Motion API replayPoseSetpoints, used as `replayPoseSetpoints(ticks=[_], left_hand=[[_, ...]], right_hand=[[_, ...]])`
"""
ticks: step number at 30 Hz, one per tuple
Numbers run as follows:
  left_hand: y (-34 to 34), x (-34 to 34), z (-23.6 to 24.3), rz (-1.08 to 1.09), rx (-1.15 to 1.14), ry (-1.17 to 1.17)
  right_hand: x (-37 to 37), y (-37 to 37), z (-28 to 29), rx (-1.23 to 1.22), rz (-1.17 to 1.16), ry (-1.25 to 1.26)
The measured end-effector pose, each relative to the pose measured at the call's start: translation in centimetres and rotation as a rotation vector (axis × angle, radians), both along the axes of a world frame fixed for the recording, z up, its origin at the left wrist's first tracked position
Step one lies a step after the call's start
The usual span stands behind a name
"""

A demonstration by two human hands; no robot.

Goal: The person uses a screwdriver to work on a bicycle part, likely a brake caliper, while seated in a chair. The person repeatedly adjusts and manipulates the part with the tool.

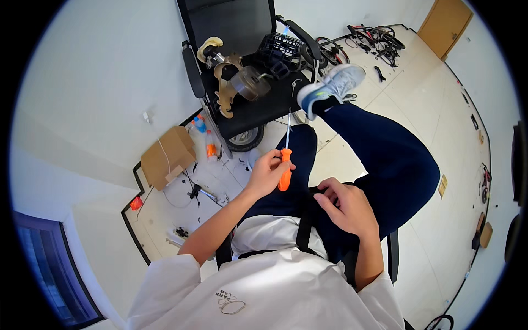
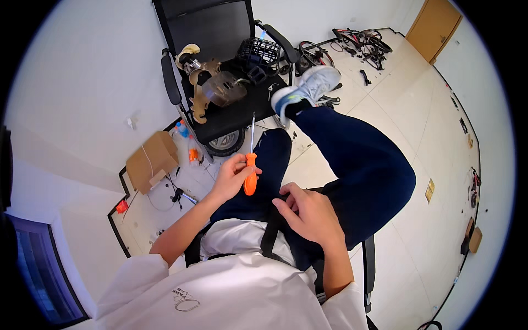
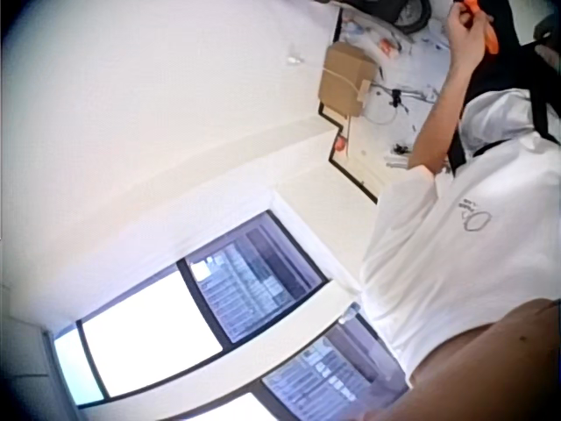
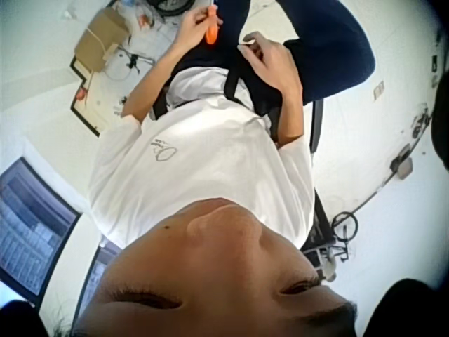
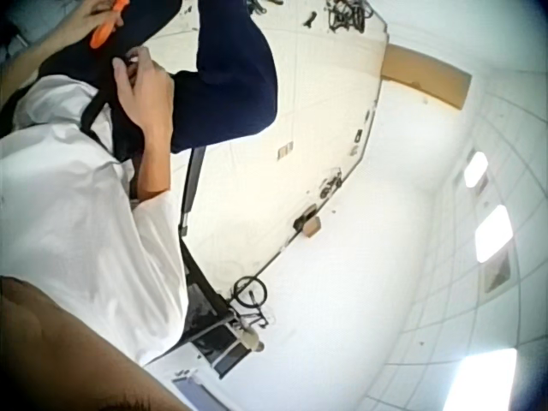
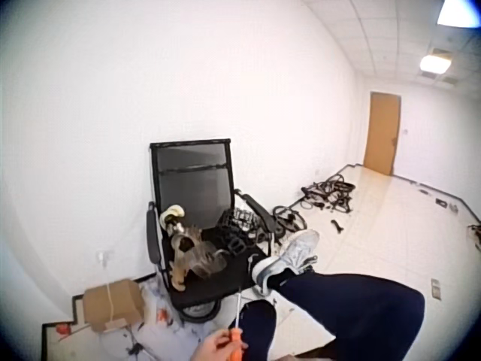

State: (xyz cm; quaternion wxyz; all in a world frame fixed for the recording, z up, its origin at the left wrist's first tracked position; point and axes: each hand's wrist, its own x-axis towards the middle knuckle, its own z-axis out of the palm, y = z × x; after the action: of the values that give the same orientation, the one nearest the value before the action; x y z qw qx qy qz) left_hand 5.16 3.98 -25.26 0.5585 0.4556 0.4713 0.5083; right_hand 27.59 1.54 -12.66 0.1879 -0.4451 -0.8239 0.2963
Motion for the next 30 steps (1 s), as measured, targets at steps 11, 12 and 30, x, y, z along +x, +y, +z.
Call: replayPoseSetpoints(ticks=[11, 12, 30], left_hand=[[-0.1, -1.1, 0.1, 0.118, 0.039, 0.001], [-0.2, -1.3, 0.0, 0.125, 0.049, 0.017], [2.4, 1.0, -0.1, 0.078, -0.04, -0.16]], right_hand=[[-2.4, 2.8, 2.8, -0.061, 0.254, 0.056], [-2.8, 3.3, 2.9, -0.057, 0.273, 0.053], [-6.3, 10.8, -1.6, -0.26, 0.171, -0.227]])
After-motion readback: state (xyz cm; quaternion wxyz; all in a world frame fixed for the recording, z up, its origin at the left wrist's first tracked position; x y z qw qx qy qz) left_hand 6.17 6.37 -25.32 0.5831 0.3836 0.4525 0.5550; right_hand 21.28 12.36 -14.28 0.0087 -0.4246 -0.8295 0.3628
